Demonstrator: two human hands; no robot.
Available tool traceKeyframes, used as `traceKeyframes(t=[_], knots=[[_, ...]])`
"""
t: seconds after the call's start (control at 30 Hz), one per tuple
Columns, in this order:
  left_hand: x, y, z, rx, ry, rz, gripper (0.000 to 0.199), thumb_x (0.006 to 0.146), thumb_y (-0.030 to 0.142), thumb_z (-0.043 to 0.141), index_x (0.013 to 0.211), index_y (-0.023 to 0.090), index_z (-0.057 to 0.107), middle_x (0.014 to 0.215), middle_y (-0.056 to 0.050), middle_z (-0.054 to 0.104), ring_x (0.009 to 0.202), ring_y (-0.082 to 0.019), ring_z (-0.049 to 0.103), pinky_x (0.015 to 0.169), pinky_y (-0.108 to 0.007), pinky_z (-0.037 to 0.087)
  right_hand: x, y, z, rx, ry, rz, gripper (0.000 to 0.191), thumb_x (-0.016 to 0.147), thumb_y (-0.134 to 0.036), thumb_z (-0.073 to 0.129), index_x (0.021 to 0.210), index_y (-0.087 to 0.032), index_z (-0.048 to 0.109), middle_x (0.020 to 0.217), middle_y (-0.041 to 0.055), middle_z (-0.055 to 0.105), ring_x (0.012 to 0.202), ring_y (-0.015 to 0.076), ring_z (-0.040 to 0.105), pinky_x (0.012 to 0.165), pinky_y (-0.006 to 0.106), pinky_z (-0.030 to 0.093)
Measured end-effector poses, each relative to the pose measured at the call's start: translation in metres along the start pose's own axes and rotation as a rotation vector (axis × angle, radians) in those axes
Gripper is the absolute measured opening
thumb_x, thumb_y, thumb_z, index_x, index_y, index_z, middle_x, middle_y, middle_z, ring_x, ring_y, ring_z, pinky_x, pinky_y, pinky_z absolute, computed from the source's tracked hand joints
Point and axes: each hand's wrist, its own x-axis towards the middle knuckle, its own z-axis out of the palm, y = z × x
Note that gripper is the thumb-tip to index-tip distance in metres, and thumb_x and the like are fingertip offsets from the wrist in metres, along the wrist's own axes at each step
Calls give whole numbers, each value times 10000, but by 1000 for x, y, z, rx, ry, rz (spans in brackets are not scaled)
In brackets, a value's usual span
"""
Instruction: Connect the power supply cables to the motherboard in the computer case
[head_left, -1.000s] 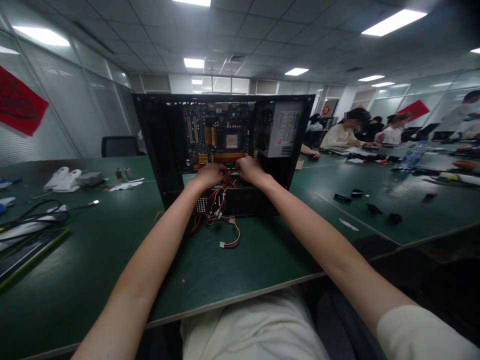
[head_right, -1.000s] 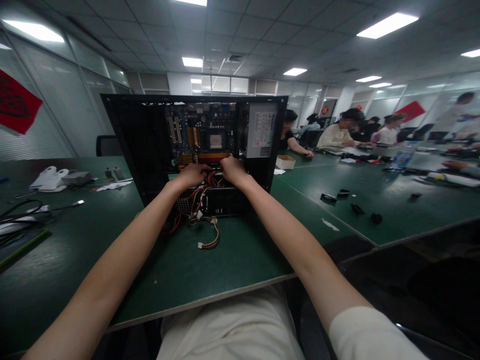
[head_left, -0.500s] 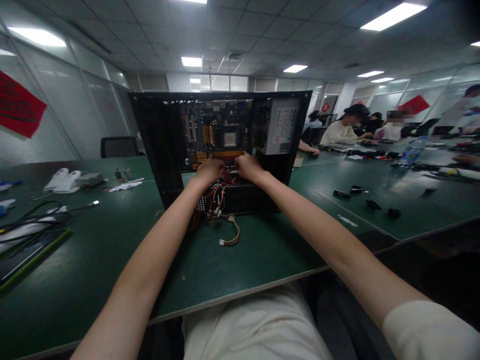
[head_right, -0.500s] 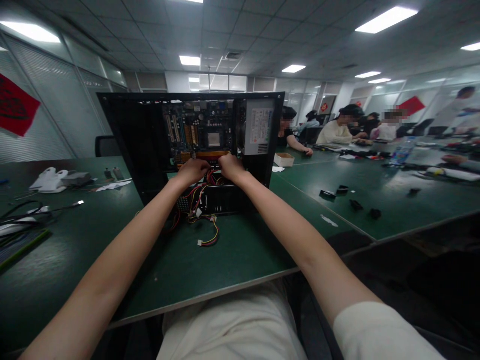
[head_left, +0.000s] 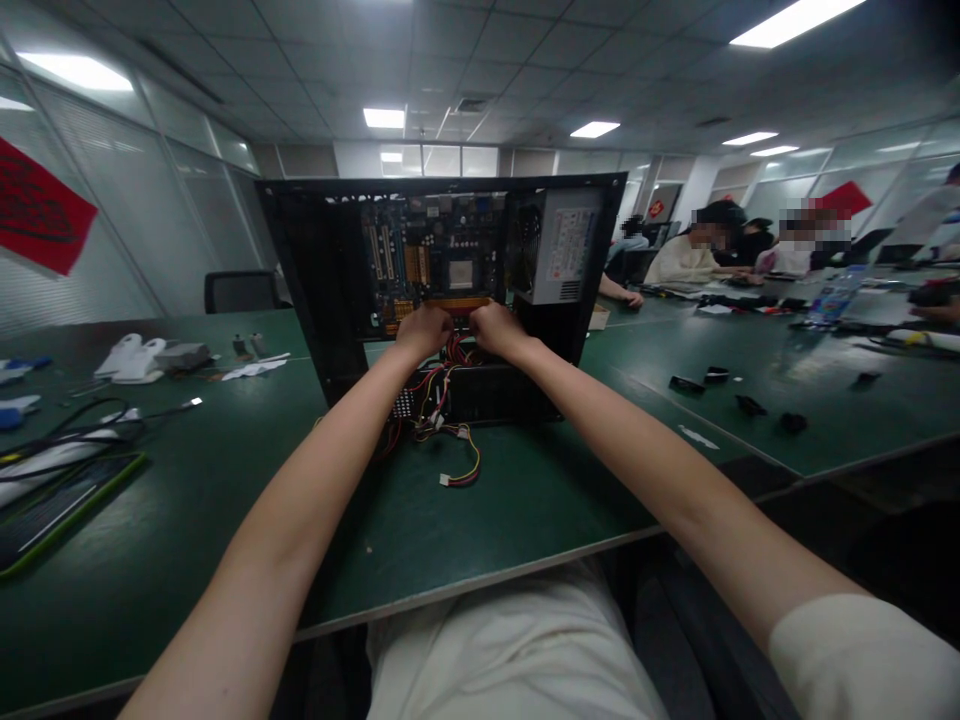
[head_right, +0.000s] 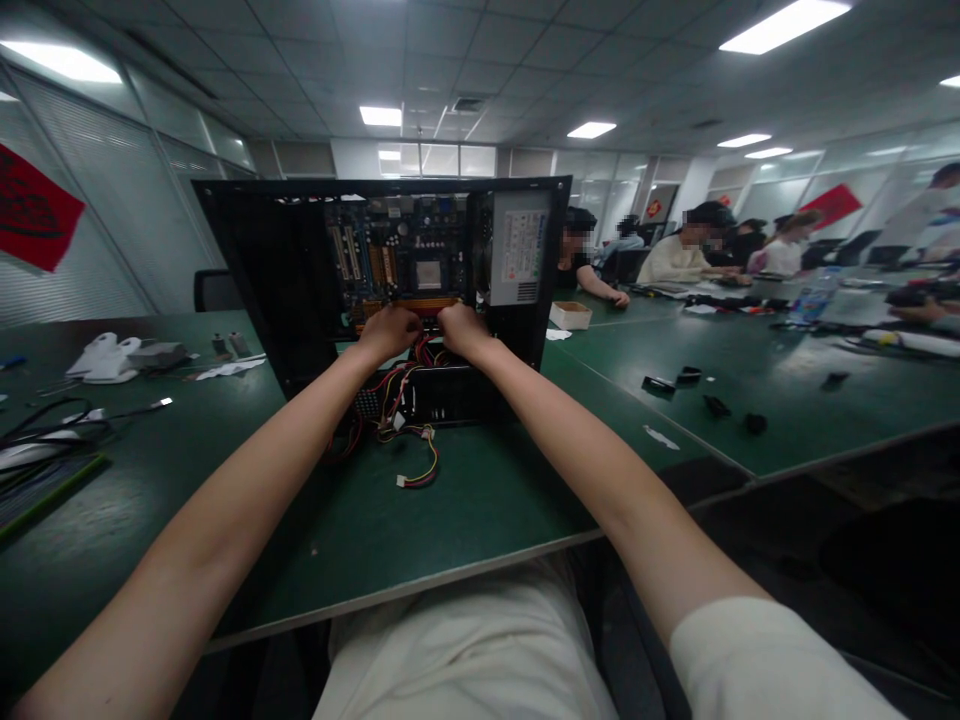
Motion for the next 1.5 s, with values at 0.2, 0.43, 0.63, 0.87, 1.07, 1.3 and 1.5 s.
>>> traceKeyframes(t=[0.2,0.43,0.63,0.87,1.07,1.3,1.5], knots=[[-1,2,-2,14,-6,-2,327,993,252,612,1216,237,850,1242,-137,825,1204,-353,760,1015,-434,604,1,-1,0,2,-1,1,324,955,-22,610,1151,-111,852,1201,181,819,1194,317,757,976,326,567],[-1,3,-1,25,1,-2,330,992,242,597,1209,224,845,1245,-142,822,1208,-352,760,1023,-441,606,-2,-4,-2,-14,-2,28,334,954,-30,612,1181,-104,847,1216,214,806,1184,339,763,953,343,580],[-3,5,-4,38,-4,0,316,981,244,614,1178,201,857,1219,-156,827,1204,-356,764,1034,-445,610,2,-2,0,-8,-5,17,318,963,-34,616,1154,-115,857,1211,200,812,1197,317,759,976,324,573],[-6,8,-6,33,4,-15,329,994,243,592,1185,193,856,1234,-161,821,1214,-349,761,1043,-444,607,1,-1,2,5,14,27,310,965,-51,631,1170,-134,849,1224,198,807,1191,327,761,977,346,580],[-6,4,-2,14,13,-43,345,995,258,587,1210,228,855,1254,-137,819,1225,-335,752,1062,-425,596,-2,-2,0,11,15,58,315,959,-55,639,1188,-133,839,1231,183,805,1191,322,760,961,333,578],[-5,2,-2,20,2,-73,347,982,269,607,1216,257,863,1240,-134,824,1190,-341,764,1033,-438,620,1,-2,3,23,9,62,295,955,-79,663,1183,-149,838,1205,161,815,1139,296,772,940,318,586],[-4,6,-3,27,10,-102,357,989,282,604,1234,211,854,1251,-174,812,1221,-380,751,1046,-481,612,0,-3,2,19,6,80,317,961,-79,634,1199,-138,835,1230,191,802,1161,336,768,928,350,589]])
